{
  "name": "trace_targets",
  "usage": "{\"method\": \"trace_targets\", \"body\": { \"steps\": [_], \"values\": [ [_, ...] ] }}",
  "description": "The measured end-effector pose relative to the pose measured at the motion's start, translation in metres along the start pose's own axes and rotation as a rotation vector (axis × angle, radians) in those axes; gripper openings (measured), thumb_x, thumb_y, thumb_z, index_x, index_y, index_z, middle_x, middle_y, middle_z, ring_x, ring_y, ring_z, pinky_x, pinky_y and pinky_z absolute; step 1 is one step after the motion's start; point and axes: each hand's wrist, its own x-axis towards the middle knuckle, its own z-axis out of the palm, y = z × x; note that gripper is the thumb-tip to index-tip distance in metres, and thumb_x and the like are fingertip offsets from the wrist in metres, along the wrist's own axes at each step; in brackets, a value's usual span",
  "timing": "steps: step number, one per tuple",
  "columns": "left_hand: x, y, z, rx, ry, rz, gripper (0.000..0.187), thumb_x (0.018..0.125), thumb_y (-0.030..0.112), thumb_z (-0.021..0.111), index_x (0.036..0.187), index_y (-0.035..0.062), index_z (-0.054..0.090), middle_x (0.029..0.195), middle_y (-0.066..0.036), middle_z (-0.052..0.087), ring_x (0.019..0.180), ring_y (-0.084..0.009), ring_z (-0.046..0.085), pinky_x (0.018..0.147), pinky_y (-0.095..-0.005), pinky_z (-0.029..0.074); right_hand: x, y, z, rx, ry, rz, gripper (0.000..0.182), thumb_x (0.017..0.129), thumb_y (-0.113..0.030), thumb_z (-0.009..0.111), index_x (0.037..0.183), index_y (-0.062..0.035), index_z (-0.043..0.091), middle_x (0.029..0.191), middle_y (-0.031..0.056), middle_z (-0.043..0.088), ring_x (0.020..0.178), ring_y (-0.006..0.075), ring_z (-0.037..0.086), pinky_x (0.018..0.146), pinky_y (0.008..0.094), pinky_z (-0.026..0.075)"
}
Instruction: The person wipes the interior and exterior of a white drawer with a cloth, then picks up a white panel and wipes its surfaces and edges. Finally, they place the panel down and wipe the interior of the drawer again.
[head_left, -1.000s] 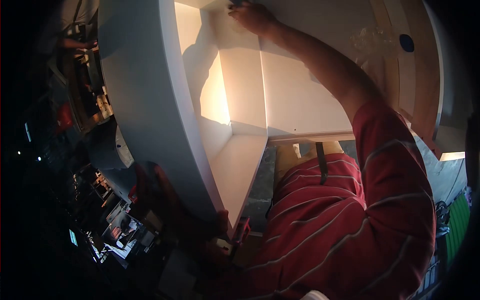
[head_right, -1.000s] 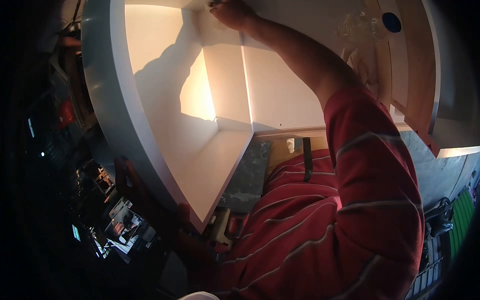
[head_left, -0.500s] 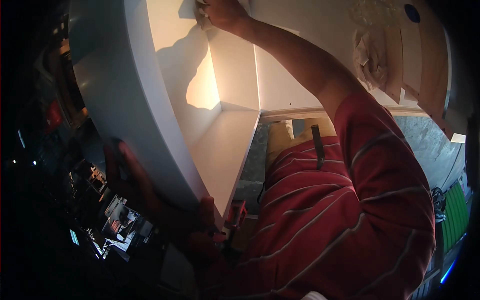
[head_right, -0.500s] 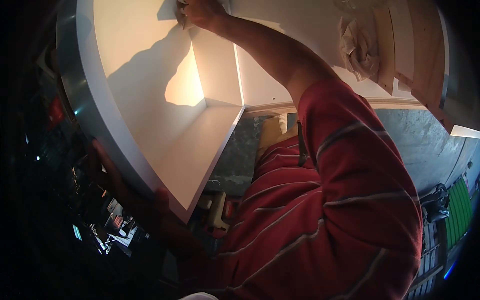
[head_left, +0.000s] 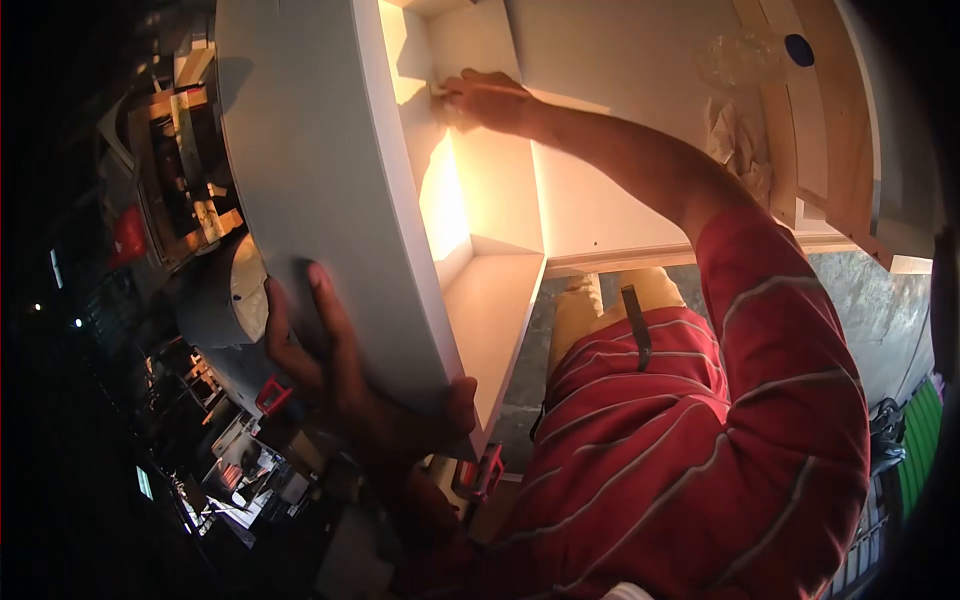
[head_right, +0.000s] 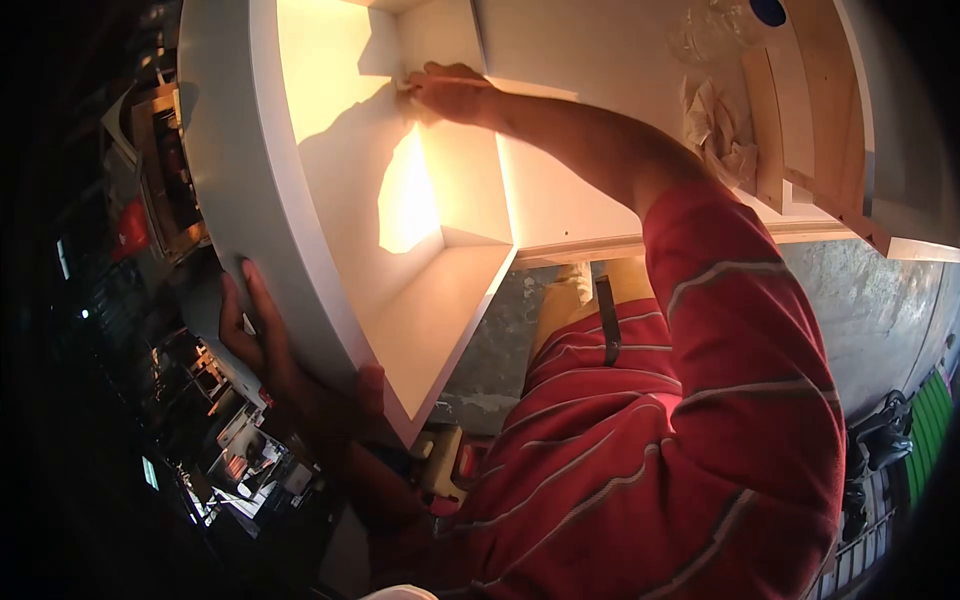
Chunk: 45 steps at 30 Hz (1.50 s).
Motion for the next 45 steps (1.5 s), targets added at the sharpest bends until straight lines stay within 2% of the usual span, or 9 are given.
{"method": "trace_targets", "body": {
  "steps": [5,7,8,11,13,23,30,39,45],
  "values": [
    [0.003,-0.009,0.013,0.033,0.001,-0.031,0.110,0.059,0.080,0.054,0.135,0.0007,0.041,0.132,-0.030,0.031,0.120,-0.0442,0.041,0.092,-0.0488,0.043,0.070,0.038,0.011,-0.009,-0.070,0.453,0.035,0.091,-0.029,0.052,0.104,0.0025,0.060,0.118,0.0118,0.059,0.100,0.0280,0.058,0.084,0.0360,0.048],
    [0.011,-0.031,0.038,-0.194,0.355,-0.843,0.111,0.057,0.080,0.056,0.135,0.0018,0.042,0.132,-0.029,0.032,0.122,-0.0435,0.040,0.092,-0.0496,0.043,0.048,0.005,-0.001,-0.058,-0.132,0.395,0.029,0.084,-0.020,0.055,0.108,-0.0038,0.060,0.116,0.0065,0.055,0.100,0.0237,0.056,0.077,0.0337,0.051],
    [0.009,-0.030,0.034,-0.191,0.351,-0.846,0.111,0.057,0.080,0.056,0.135,0.0018,0.042,0.132,-0.029,0.032,0.122,-0.0435,0.040,0.092,-0.0496,0.043,0.039,-0.003,-0.009,-0.115,-0.184,0.332,0.034,0.078,-0.010,0.058,0.112,-0.0101,0.060,0.113,0.0011,0.051,0.099,0.0194,0.054,0.070,0.0313,0.054],
    [0.004,-0.006,0.007,-0.038,0.136,-0.380,0.107,0.056,0.075,0.060,0.135,0.0036,0.042,0.131,-0.028,0.033,0.121,-0.0434,0.041,0.092,-0.0494,0.044,-0.027,-0.055,0.007,0.150,0.029,0.128,0.037,0.079,-0.013,0.058,0.117,-0.0114,0.057,0.115,0.0027,0.047,0.102,0.0213,0.053,0.080,0.0314,0.051],
    [0.002,0.007,-0.003,0.057,-0.004,-0.065,0.106,0.056,0.072,0.062,0.135,0.0048,0.043,0.130,-0.028,0.034,0.120,-0.0433,0.042,0.092,-0.0492,0.044,-0.066,-0.094,-0.019,0.412,-0.476,0.086,0.035,0.086,-0.019,0.052,0.119,-0.0091,0.055,0.121,0.0064,0.051,0.104,0.0266,0.054,0.091,0.0359,0.046],
    [-0.003,0.002,0.005,0.017,0.026,-0.022,0.104,0.057,0.066,0.063,0.136,0.0020,0.041,0.132,-0.028,0.028,0.120,-0.0428,0.040,0.090,-0.0506,0.043,-0.112,-0.076,-0.073,0.283,-1.088,-0.184,0.009,0.072,-0.011,0.063,0.079,-0.0068,0.066,0.085,0.0058,0.067,0.084,0.0263,0.064,0.070,0.0385,0.049],
    [-0.003,0.004,0.006,-0.085,0.028,-0.056,0.103,0.062,0.066,0.059,0.138,0.0011,0.036,0.134,-0.028,0.026,0.124,-0.0405,0.036,0.094,-0.0497,0.039,-0.093,-0.052,-0.066,0.804,-0.247,0.176,0.017,0.075,-0.011,0.057,0.087,-0.0123,0.070,0.084,0.0049,0.067,0.078,0.0245,0.064,0.071,0.0349,0.049],
    [-0.005,0.002,0.003,-0.019,-0.009,-0.062,0.107,0.066,0.077,0.050,0.141,0.0023,0.032,0.136,-0.027,0.025,0.126,-0.0380,0.035,0.096,-0.0485,0.037,-0.096,-0.129,-0.012,0.538,-0.776,-0.098,0.030,0.077,-0.006,0.055,0.100,-0.0184,0.068,0.109,0.0008,0.062,0.100,0.0258,0.058,0.082,0.0360,0.048],
    [-0.004,0.002,0.004,-0.079,0.038,-0.079,0.106,0.060,0.072,0.060,0.136,0.0009,0.040,0.134,-0.029,0.026,0.124,-0.0434,0.036,0.095,-0.0513,0.039,-0.119,-0.106,-0.025,0.766,-0.532,0.018,0.027,0.082,-0.014,0.056,0.109,-0.0122,0.061,0.099,0.0071,0.062,0.098,0.0274,0.059,0.080,0.0367,0.051]
  ]
}}
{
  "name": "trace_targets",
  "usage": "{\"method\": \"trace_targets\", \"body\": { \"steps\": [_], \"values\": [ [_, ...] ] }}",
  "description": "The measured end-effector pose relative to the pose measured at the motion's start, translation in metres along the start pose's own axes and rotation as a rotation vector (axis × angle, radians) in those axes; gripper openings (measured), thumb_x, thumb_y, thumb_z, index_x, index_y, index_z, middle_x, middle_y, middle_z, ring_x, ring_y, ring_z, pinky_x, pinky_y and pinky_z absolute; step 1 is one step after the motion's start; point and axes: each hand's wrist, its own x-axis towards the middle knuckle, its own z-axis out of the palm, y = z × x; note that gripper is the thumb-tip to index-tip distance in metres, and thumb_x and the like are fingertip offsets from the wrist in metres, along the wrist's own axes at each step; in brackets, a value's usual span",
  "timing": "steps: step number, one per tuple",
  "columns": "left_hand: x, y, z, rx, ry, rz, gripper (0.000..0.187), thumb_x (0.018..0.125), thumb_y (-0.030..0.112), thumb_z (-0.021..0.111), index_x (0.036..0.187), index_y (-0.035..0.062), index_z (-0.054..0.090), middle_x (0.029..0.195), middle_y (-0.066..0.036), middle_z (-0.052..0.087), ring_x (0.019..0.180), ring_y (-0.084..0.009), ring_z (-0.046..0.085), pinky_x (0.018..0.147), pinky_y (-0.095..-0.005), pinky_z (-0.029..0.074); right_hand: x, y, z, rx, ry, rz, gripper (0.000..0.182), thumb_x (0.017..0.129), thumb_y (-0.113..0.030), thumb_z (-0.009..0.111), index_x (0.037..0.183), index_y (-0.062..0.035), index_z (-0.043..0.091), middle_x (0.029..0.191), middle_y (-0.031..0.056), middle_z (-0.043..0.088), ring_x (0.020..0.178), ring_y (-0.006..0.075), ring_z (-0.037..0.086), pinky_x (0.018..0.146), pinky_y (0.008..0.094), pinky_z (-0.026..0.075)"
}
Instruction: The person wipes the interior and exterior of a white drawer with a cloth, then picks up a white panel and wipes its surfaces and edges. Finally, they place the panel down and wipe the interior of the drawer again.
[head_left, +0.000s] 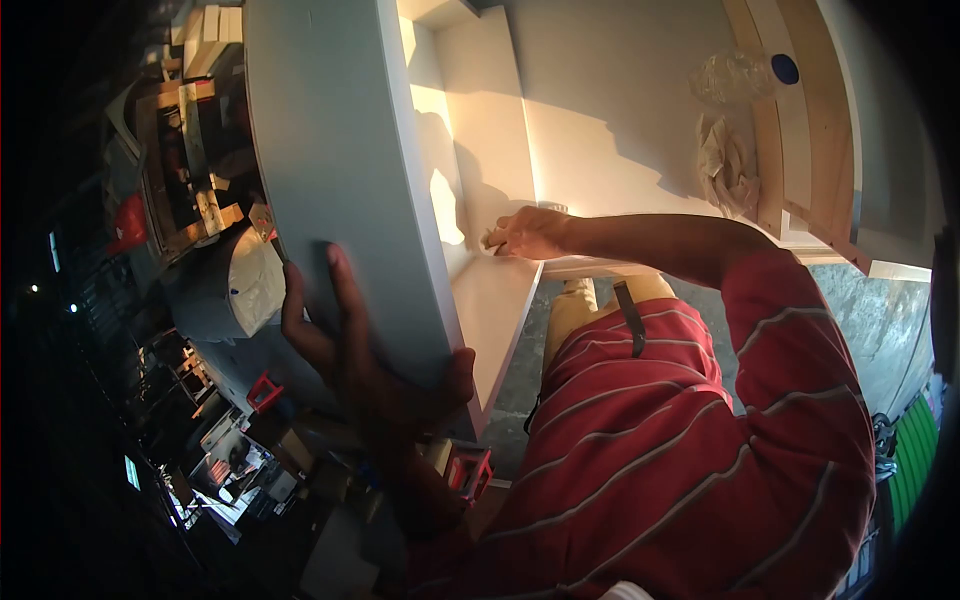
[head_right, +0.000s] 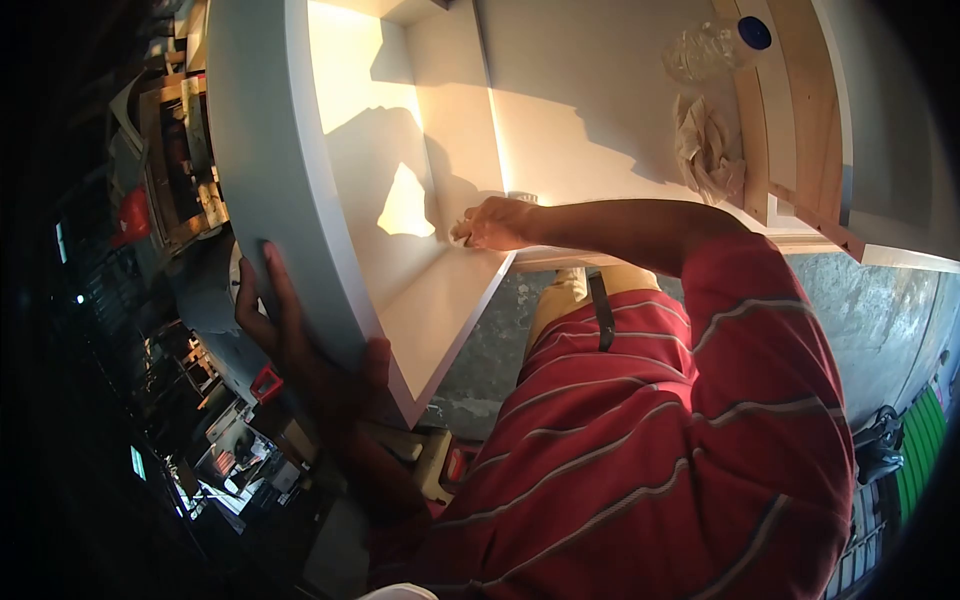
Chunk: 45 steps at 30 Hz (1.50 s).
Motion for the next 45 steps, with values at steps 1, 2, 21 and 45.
{"method": "trace_targets", "body": {
  "steps": [1,2,21,45],
  "values": [
    [0.000,-0.001,-0.001,0.018,-0.021,0.007,0.106,0.060,0.072,0.060,0.136,0.0009,0.040,0.135,-0.029,0.025,0.124,-0.0438,0.035,0.095,-0.0519,0.038,0.011,0.003,-0.006,-0.012,0.010,-0.006,0.027,0.082,-0.014,0.056,0.109,-0.0122,0.061,0.099,0.0071,0.062,0.098,0.0274,0.059,0.080,0.0367,0.051],
    [0.001,-0.001,-0.002,0.019,-0.006,0.015,0.106,0.060,0.072,0.060,0.136,0.0009,0.040,0.135,-0.029,0.025,0.124,-0.0438,0.035,0.095,-0.0519,0.038,0.027,0.009,-0.013,-0.037,0.114,0.033,0.029,0.085,-0.017,0.054,0.113,-0.0138,0.058,0.101,0.0098,0.060,0.094,0.0295,0.060,0.080,0.0381,0.050],
    [0.000,-0.004,-0.009,0.115,-0.107,0.021,0.104,0.061,0.072,0.061,0.140,0.0095,0.036,0.138,-0.031,0.022,0.126,-0.0458,0.030,0.097,-0.0556,0.033,0.089,0.094,-0.250,-0.123,1.524,0.062,0.022,0.084,-0.020,0.060,0.094,-0.0009,0.061,0.083,0.0131,0.063,0.076,0.0262,0.063,0.066,0.0353,0.048],
    [0.004,-0.013,-0.007,0.098,-0.076,0.071,0.108,0.063,0.077,0.055,0.142,0.0073,0.031,0.137,-0.033,0.023,0.125,-0.0454,0.031,0.094,-0.0573,0.034,0.075,0.139,-0.291,0.533,1.519,0.244,0.026,0.087,-0.025,0.055,0.085,-0.0014,0.064,0.096,0.0153,0.065,0.084,0.0288,0.064,0.070,0.0357,0.051]
  ]
}}
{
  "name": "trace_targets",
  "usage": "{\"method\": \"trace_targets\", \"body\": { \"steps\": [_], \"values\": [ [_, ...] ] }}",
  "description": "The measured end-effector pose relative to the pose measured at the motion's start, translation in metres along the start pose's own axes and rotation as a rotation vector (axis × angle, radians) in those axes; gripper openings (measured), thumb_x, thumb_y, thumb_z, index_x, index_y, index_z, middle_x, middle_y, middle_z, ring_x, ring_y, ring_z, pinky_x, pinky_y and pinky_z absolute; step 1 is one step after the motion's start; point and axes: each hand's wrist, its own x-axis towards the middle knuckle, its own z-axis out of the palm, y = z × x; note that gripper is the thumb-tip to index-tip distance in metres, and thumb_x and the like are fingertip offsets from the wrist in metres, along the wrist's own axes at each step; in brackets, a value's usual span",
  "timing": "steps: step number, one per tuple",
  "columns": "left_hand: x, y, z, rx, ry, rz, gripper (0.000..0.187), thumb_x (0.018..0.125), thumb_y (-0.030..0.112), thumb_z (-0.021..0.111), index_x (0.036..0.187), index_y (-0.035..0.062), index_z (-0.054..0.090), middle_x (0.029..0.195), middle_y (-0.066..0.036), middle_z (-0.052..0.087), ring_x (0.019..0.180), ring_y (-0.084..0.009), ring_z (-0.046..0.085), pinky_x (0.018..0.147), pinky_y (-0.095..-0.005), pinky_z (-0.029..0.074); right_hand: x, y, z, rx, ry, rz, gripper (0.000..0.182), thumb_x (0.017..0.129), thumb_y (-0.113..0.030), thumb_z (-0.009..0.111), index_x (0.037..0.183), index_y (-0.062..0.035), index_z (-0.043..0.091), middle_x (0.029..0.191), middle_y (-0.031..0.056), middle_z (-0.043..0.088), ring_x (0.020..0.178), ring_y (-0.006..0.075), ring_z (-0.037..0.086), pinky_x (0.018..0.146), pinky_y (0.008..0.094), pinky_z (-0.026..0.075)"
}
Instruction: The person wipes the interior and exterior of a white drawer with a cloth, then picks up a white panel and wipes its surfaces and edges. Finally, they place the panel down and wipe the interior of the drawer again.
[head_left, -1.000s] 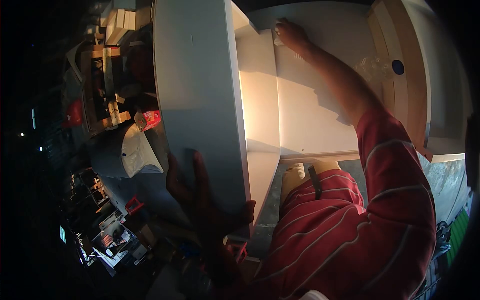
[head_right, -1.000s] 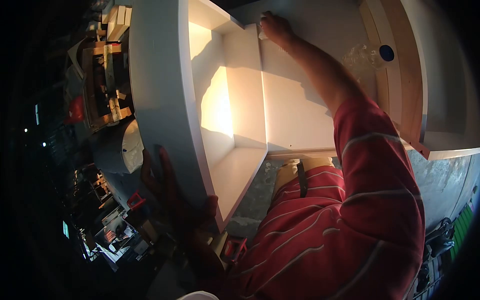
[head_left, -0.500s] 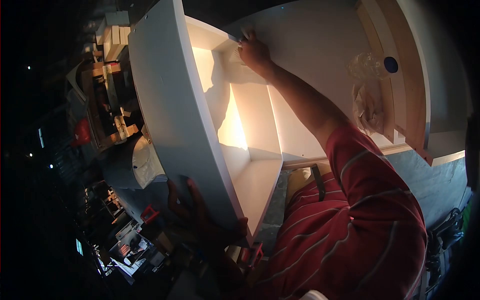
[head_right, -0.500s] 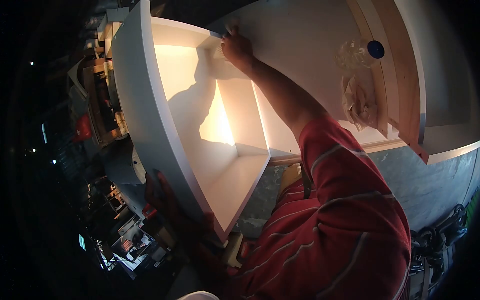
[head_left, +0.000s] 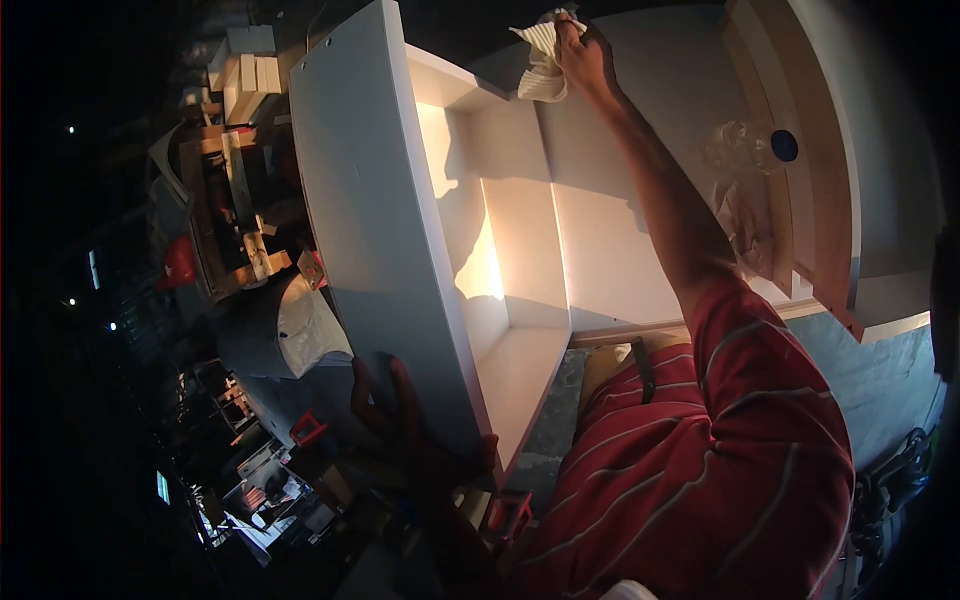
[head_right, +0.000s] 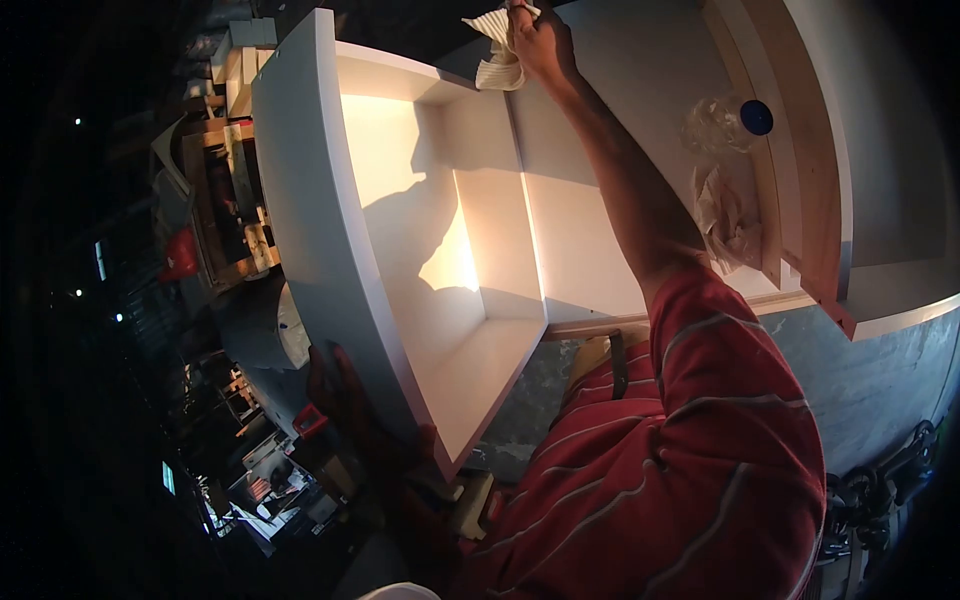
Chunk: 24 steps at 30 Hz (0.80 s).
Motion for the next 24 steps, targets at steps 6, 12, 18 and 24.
{"method": "trace_targets", "body": {
  "steps": [6,12,18,24],
  "values": [
    [0.002,-0.015,-0.004,-0.123,0.032,-0.059,0.108,0.064,0.080,0.052,0.141,0.0061,0.033,0.136,-0.032,0.024,0.127,-0.0460,0.028,0.098,-0.0569,0.030,-0.123,-0.049,-0.036,-0.482,-0.331,0.092,0.039,0.081,-0.033,0.057,0.108,-0.0050,0.056,0.091,0.0185,0.066,0.084,0.0348,0.064,0.077,0.0416,0.051],
    [-0.001,-0.134,-0.008,-0.211,-0.048,0.053,0.103,0.070,0.077,0.049,0.141,0.0046,0.031,0.138,-0.024,0.030,0.131,-0.0378,0.027,0.103,-0.0497,0.028,-0.245,-0.015,-0.059,-0.855,-0.649,0.223,0.084,0.076,-0.072,0.048,0.105,0.0061,0.055,0.092,0.0240,0.064,0.089,0.0327,0.065,0.080,0.0425,0.051],
    [0.003,-0.188,-0.006,-0.818,-0.150,-0.189,0.091,0.072,0.053,0.061,0.142,0.0032,0.029,0.137,-0.016,0.037,0.126,-0.0267,0.038,0.101,-0.0410,0.032,-0.264,-0.029,-0.034,-0.773,-0.868,0.343,0.064,0.074,-0.058,0.060,0.094,0.0025,0.061,0.088,0.0176,0.066,0.085,0.0302,0.066,0.077,0.0391,0.052],
    [-0.002,-0.241,0.018,-0.796,-0.338,-0.405,0.073,0.069,0.022,0.064,0.134,0.0018,0.039,0.119,-0.012,0.053,0.112,-0.0254,0.050,0.095,-0.0343,0.038,-0.268,-0.004,-0.026,-0.670,-0.768,0.035,0.034,0.070,-0.032,0.058,0.072,0.0020,0.063,0.067,0.0187,0.064,0.068,0.0299,0.066,0.065,0.0398,0.051]
  ]
}}
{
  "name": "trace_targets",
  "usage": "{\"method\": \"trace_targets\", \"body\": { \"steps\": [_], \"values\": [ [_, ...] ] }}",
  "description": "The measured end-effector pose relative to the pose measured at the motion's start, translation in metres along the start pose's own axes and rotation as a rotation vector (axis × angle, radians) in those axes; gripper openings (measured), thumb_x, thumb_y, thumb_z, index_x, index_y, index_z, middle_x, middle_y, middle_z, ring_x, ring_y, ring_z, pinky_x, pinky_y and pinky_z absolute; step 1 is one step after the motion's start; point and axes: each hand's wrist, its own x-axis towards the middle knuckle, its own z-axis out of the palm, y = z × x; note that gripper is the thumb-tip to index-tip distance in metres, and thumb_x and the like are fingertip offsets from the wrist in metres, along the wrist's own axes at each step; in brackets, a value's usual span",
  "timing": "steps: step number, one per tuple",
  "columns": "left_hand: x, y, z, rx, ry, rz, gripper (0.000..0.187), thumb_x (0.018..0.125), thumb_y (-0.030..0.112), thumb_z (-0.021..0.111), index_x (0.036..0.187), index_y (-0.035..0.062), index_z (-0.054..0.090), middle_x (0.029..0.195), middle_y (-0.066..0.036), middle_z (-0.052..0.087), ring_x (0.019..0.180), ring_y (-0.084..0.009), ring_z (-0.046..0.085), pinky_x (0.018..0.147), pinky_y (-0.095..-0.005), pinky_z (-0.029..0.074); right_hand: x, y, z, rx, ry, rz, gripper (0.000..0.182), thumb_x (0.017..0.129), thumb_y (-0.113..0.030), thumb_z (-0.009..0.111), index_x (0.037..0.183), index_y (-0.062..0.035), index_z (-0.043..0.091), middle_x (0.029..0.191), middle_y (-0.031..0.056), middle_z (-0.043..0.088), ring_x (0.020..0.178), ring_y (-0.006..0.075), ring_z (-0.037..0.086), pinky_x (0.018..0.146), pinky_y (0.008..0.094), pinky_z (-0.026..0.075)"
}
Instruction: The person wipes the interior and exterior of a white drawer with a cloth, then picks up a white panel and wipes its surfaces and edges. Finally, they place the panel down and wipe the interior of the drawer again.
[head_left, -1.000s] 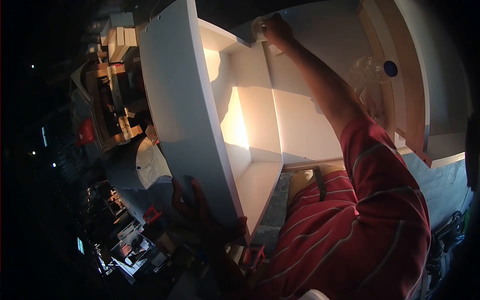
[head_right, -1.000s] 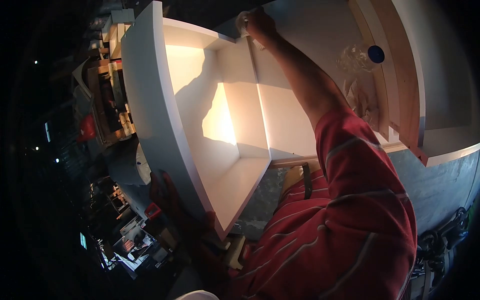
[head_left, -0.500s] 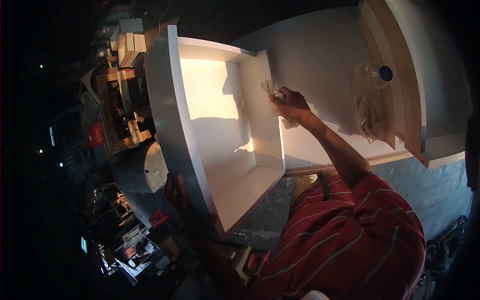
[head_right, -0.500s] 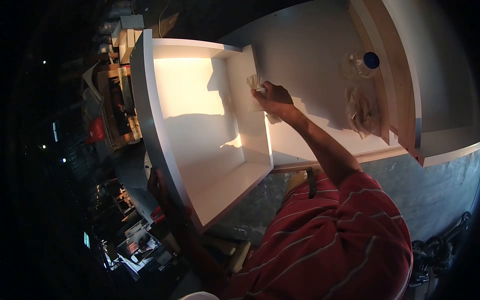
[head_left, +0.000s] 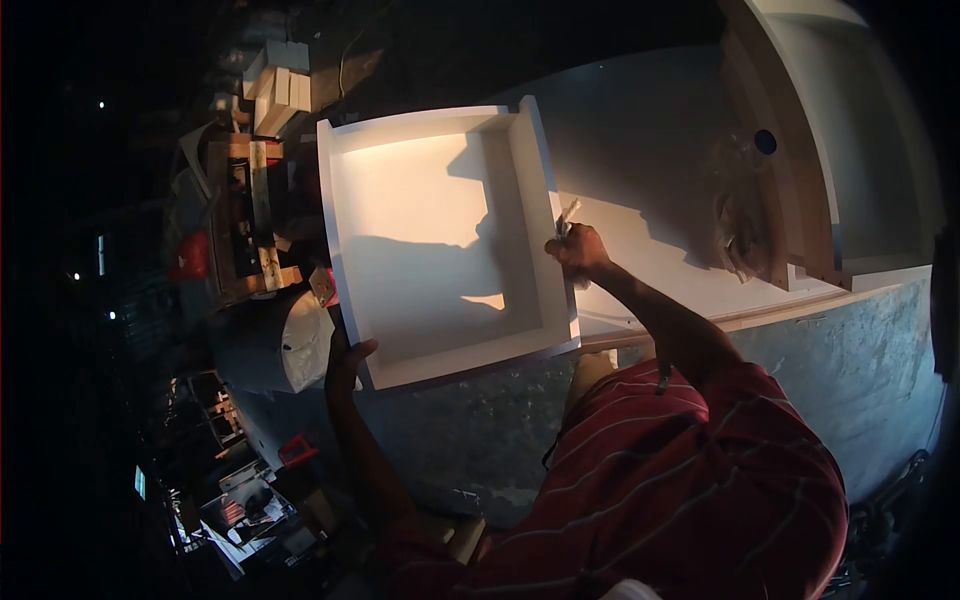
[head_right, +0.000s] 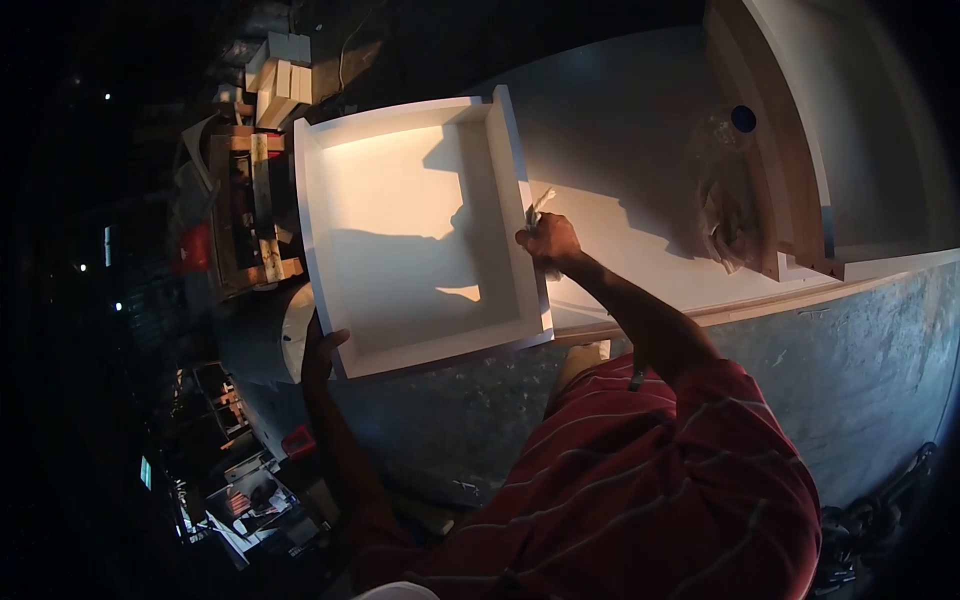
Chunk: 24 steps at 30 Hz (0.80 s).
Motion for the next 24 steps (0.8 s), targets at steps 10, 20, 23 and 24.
{"method": "trace_targets", "body": {
  "steps": [10,20,23,24],
  "values": [
    [0.035,-0.078,0.096,-0.170,-0.083,-0.097,0.051,0.059,0.011,0.059,0.107,-0.0024,0.052,0.090,-0.009,0.057,0.084,-0.0197,0.053,0.074,-0.0328,0.044,-0.037,-0.024,-0.106,-0.226,0.073,0.394,0.028,0.069,-0.029,0.058,0.059,-0.0026,0.059,0.050,0.0116,0.059,0.050,0.0219,0.062,0.057,0.0361,0.051],
    [0.083,-0.123,0.172,-0.427,-0.156,0.040,0.044,0.061,0.013,0.058,0.103,0.0015,0.057,0.074,-0.004,0.058,0.061,-0.0157,0.055,0.058,-0.0296,0.046,-0.059,-0.020,-0.134,-0.488,0.216,0.402,0.030,0.071,-0.031,0.055,0.069,-0.0023,0.062,0.060,0.0139,0.062,0.063,0.0263,0.065,0.066,0.0394,0.050],
    [0.081,-0.121,0.171,-0.466,-0.166,0.008,0.045,0.063,0.013,0.057,0.106,0.0021,0.056,0.083,-0.004,0.058,0.074,-0.0157,0.054,0.067,-0.0296,0.045,-0.056,-0.013,-0.132,-0.589,0.230,0.377,0.035,0.074,-0.034,0.055,0.080,-0.0016,0.065,0.070,0.0178,0.065,0.073,0.0280,0.067,0.073,0.0402,0.051],
    [0.082,-0.120,0.170,-0.464,-0.178,-0.036,0.046,0.062,0.013,0.056,0.107,0.0013,0.056,0.087,-0.007,0.059,0.079,-0.0179,0.056,0.071,-0.0327,0.047,-0.052,-0.010,-0.132,-0.694,0.243,0.339,0.039,0.076,-0.037,0.055,0.087,-0.0017,0.067,0.078,0.0202,0.067,0.080,0.0296,0.068,0.078,0.0407,0.051]
  ]
}}
